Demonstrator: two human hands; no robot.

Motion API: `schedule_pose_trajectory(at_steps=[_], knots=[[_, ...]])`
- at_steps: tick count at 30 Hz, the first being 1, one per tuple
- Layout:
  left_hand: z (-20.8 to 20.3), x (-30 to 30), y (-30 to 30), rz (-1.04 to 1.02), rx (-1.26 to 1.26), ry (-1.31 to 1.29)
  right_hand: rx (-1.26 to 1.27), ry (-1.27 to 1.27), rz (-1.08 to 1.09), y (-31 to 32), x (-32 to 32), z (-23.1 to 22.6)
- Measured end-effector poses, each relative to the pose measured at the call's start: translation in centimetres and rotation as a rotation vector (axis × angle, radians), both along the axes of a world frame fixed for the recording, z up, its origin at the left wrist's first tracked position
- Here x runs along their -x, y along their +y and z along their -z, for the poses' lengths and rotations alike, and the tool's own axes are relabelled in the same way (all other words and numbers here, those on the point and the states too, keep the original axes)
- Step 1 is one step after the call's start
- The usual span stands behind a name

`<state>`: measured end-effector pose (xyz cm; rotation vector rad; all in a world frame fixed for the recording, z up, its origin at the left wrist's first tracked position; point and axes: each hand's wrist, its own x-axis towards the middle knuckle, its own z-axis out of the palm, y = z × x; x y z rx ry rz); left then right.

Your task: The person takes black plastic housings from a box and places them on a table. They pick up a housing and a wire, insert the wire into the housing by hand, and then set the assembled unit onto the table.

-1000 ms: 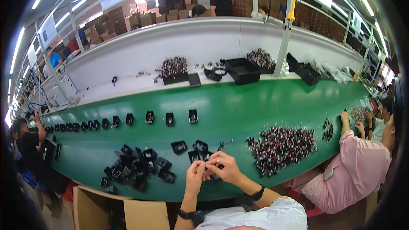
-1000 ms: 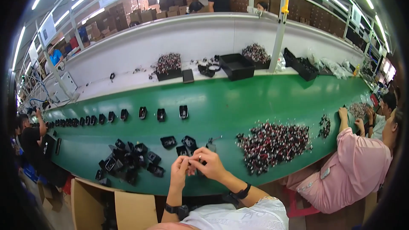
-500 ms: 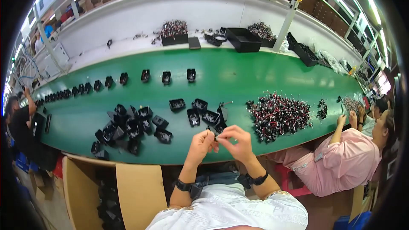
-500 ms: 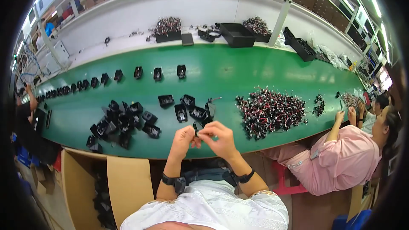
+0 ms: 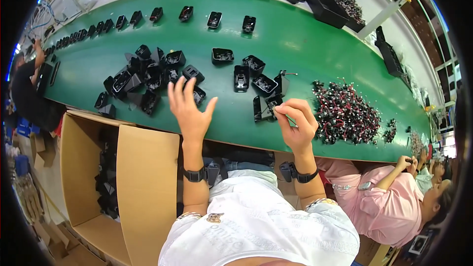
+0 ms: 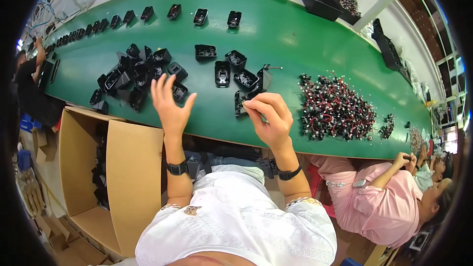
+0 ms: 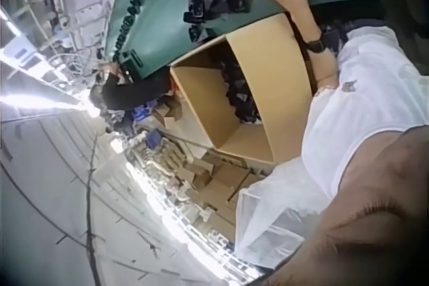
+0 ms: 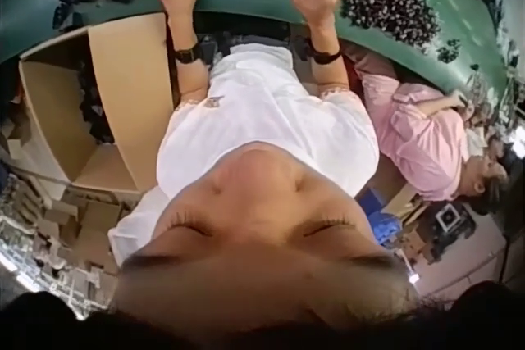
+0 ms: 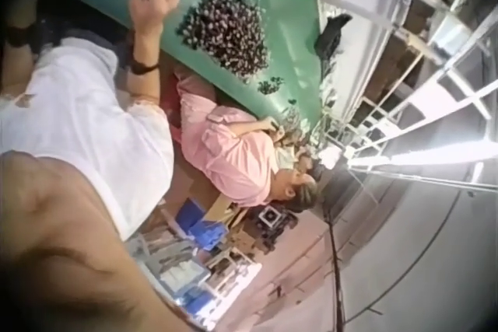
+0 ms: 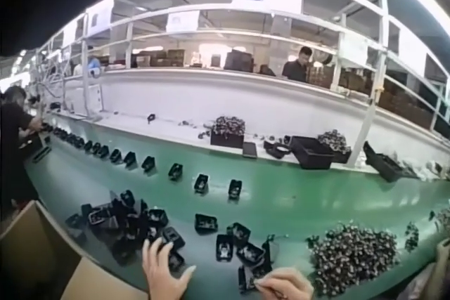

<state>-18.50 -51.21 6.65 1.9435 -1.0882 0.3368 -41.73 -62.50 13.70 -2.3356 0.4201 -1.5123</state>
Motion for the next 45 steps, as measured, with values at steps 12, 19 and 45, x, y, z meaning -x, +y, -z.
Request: schedule_pose_trajectory(at_steps=[12, 19, 45], knots=[[0.9, 4.3, 0.9, 0.579, -0.065, 0.024, 0.008, 0.156, -0.123, 0.3, -0.9, 2.0], [2.4, 3.7, 0.5, 0.509, -0.182, 0.172, -0.055, 0.383, -0.167, -0.3, -2.4, 2.7], [-0.8, 4.5, 1.2, 0.737, -0.043, 0.387, -0.041, 0.473, -0.333, 1.2, -1.8, 2.1]])
